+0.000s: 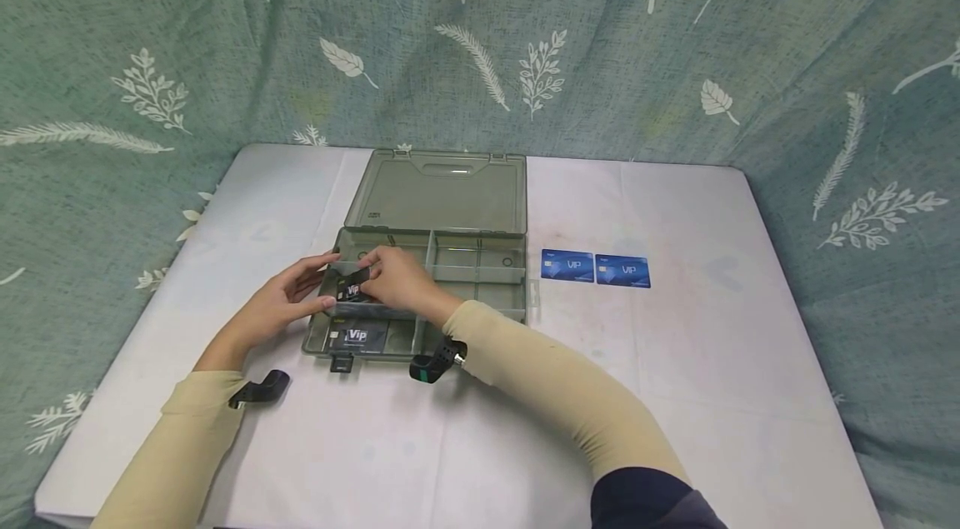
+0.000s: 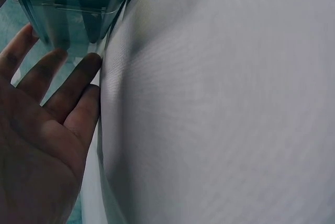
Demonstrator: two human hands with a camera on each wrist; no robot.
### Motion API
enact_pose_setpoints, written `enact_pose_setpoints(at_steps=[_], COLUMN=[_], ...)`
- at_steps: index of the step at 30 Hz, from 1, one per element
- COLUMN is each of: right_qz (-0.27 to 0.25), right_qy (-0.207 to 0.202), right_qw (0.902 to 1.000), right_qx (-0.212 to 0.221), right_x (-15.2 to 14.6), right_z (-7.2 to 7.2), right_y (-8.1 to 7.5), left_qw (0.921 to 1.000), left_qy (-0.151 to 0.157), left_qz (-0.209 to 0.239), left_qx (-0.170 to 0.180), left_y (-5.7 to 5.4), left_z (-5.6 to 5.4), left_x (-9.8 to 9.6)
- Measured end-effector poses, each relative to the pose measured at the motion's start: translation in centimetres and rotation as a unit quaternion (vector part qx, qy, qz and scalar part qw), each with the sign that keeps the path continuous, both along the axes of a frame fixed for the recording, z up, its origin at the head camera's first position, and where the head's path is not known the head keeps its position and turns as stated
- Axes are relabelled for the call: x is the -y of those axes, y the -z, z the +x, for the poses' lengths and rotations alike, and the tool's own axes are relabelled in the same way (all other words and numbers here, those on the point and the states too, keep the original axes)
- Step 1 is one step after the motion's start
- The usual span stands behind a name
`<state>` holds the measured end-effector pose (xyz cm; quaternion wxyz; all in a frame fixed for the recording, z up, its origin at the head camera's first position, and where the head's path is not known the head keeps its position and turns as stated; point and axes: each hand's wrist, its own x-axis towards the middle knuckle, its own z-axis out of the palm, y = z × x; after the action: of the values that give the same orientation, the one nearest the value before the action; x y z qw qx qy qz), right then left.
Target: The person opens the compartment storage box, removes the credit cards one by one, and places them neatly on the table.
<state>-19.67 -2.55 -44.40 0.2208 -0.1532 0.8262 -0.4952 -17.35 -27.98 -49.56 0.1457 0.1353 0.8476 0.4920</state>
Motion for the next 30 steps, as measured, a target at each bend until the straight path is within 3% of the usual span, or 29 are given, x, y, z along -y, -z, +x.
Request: enact_pose_setpoints(at_steps=[15,30], right_qz=[0.034,-0.001], right_qy=[-0.015,-0.008], right_qw=[0.9990,0.9995], right_qx=[-0.025,-0.029], right_x=[-1.4,-5.2], right_z=[0.3,1.1], right_y=[-1.2,-1.7], left_qw=[0.9999,0.9999], left_qy=[0.001,0.000], left_qz=[0.007,0.006], left_qx=[-0.009,-0.008], left_y=[0.2,0.1], left_z=[0.1,0.0], left_x=[0.1,-0.1])
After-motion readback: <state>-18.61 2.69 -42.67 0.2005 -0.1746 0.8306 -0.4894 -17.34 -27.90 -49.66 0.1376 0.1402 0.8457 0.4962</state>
